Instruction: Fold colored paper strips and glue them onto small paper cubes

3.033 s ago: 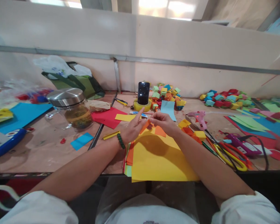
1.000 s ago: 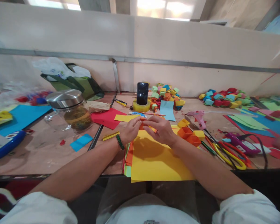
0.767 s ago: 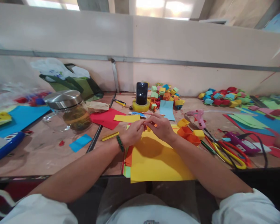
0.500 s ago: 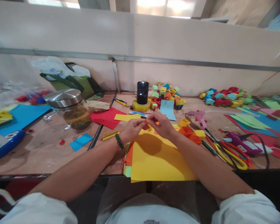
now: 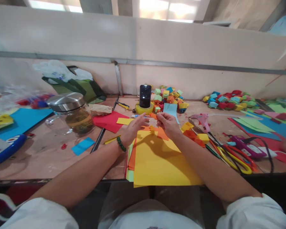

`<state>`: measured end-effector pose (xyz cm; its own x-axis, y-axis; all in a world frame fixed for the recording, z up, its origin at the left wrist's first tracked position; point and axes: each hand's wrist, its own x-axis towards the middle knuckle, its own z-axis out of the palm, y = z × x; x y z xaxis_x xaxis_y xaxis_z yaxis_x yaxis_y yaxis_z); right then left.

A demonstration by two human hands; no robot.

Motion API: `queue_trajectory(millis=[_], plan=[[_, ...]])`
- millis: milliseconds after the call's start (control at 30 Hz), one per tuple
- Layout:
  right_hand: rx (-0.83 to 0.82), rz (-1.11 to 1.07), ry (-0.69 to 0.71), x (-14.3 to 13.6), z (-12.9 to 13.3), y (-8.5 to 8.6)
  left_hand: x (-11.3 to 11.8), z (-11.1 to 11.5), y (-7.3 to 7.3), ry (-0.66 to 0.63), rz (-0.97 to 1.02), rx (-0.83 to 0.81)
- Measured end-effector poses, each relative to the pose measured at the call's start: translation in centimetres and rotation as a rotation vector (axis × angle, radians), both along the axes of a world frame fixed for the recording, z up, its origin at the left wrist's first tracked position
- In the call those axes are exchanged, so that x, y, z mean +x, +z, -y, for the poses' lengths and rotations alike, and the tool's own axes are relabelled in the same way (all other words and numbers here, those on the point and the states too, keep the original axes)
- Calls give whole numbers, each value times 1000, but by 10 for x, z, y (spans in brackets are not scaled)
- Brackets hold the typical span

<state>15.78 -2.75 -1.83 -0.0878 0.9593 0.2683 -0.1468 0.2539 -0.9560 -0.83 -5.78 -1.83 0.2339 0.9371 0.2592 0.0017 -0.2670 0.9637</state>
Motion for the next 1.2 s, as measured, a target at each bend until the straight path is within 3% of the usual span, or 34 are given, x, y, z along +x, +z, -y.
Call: queue_trajectory(millis=[167,300,433,600,733,967,1067,1200], plan=[[-36,74,166,-11,5,-11,5,-4,-8,-8,-148,80],[203,297,88,0,5,-7,2,0,-5,44,-462,176],[424,466,140,9,8,2,-1,8,0,112,-909,317],[680,608,30,9,11,2,1,13,4,149,-1104,366],[839,677,-12,9,14,4,2,14,5,127,-1118,371],[930,743,-82,9,18,7,1,16,10,130,-1069,370],[1092,882,-149,6,23,6,0,13,6,143,-875,288],[1342,1053,-262,1,33,7,3,9,1,88,-423,26]])
